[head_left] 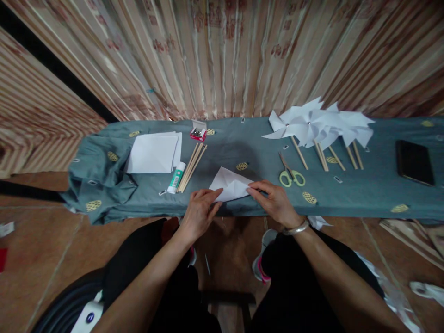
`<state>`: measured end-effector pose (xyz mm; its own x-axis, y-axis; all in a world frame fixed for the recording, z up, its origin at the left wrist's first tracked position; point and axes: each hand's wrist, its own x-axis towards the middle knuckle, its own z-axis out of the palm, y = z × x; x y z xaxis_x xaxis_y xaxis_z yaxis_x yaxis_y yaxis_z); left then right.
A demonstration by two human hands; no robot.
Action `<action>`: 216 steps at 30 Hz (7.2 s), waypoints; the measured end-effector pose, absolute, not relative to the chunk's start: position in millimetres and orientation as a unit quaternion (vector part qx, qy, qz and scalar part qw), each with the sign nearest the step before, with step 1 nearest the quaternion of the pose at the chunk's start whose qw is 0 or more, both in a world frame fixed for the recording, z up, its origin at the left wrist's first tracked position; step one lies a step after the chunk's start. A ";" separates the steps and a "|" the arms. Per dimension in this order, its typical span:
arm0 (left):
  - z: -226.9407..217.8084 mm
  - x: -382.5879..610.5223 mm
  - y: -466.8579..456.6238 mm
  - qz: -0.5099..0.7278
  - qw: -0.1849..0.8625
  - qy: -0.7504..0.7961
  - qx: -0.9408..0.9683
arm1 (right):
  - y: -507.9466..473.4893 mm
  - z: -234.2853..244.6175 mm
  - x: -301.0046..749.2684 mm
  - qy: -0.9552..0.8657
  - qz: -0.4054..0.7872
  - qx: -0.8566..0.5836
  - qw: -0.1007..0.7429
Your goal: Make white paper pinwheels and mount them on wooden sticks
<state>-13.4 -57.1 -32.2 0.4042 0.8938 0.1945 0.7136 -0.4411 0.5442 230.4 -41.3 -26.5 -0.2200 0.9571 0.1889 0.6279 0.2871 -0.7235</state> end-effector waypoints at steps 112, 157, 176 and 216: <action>-53.5 -9.9 -93.9 0.070 0.011 0.487 0.870 | -31.2 -62.1 194.9 -0.766 0.054 -0.584 0.264; -57.9 -20.9 -113.1 0.081 -0.013 0.593 0.801 | -52.8 -48.8 210.3 -0.832 0.005 -0.522 0.189; -61.5 -28.0 -98.2 0.243 0.059 0.658 0.710 | -34.8 -58.1 221.5 -0.729 0.074 -0.618 0.286; -27.2 6.1 -77.1 0.481 0.307 0.568 0.593 | -29.5 -50.8 222.7 -0.584 0.344 -0.583 0.448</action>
